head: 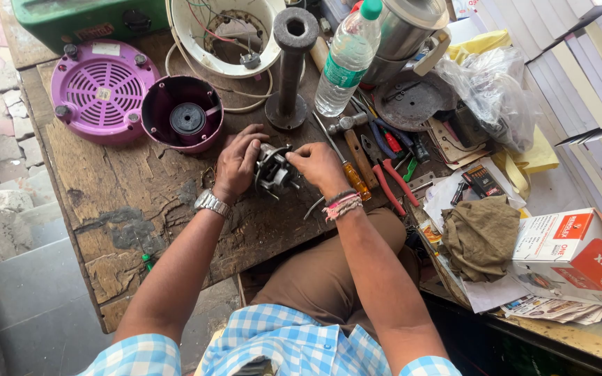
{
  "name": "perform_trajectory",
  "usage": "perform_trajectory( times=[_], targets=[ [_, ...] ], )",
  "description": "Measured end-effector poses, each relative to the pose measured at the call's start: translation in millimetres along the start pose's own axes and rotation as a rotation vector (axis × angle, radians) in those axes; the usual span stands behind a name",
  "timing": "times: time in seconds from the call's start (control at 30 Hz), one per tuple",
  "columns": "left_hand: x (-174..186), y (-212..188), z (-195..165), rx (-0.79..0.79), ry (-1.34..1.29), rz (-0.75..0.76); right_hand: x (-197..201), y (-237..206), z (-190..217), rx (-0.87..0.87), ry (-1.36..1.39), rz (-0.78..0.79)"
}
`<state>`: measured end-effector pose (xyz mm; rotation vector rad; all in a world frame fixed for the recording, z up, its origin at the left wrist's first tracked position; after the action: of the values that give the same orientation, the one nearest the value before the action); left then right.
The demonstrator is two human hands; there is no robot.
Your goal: The person uses a wrench to loosen and remove a nut from a small cylindrical electrical component on a cluttered workbench. They separate the component into two halves, wipe one half with a cloth, and then use a screwdriver to adjust internal parts.
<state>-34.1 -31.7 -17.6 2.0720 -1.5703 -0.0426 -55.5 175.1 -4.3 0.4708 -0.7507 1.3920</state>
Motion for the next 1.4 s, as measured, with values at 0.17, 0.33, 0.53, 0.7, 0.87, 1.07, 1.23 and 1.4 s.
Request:
perform_trajectory(
  times=[0.17,0.33,0.53,0.7,0.87,1.07,1.23,1.4],
  targets=[
    [-1.0,0.9,-4.7,-0.03,0.037,-0.019,-18.8,20.7,-21.2,-0.17,0.407,0.109],
    [0.1,3.3,-9.5,-0.01,0.019,-0.019,-23.1,32.0,-33.3,-0.272,0.505,0.211],
    [0.3,-0.1,-9.7,-0.017,0.024,-0.012,-19.5,28.6,-28.4,-0.191,0.442,0.244],
    [0.3,1.6,-9.9,-0.1,0.07,-0.033,8.8,12.7,-23.7,-0.108,0.253,0.271],
    [-1.2,-1.0,-5.7,-0.036,0.015,-0.016,24.9,-13.9,-21.4,-0.021,0.226,0.141],
    [2.8,1.8,-3.9,0.002,-0.01,0.016,26.9,-23.9,-6.8,0.017,0.042,-0.046],
    [-0.5,2.6,-2.4,-0.006,0.007,0.033,34.7,-39.1,-12.0,0.151,0.094,-0.111],
    [-1.8,3.5,2.8,0.058,0.015,0.038,30.2,-43.6,-16.3,0.12,0.152,-0.149]
  ],
)
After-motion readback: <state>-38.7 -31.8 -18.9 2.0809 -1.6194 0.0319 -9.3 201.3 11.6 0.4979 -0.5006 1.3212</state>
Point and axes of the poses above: each hand's wrist, its own y-axis towards the middle knuckle, its own x-axis out of the back of the hand, z = x × y, the point moved 3 cm from there along y, towards the middle knuckle, and after that the axes turned 14 degrees about -z, right-handed, at the moved point
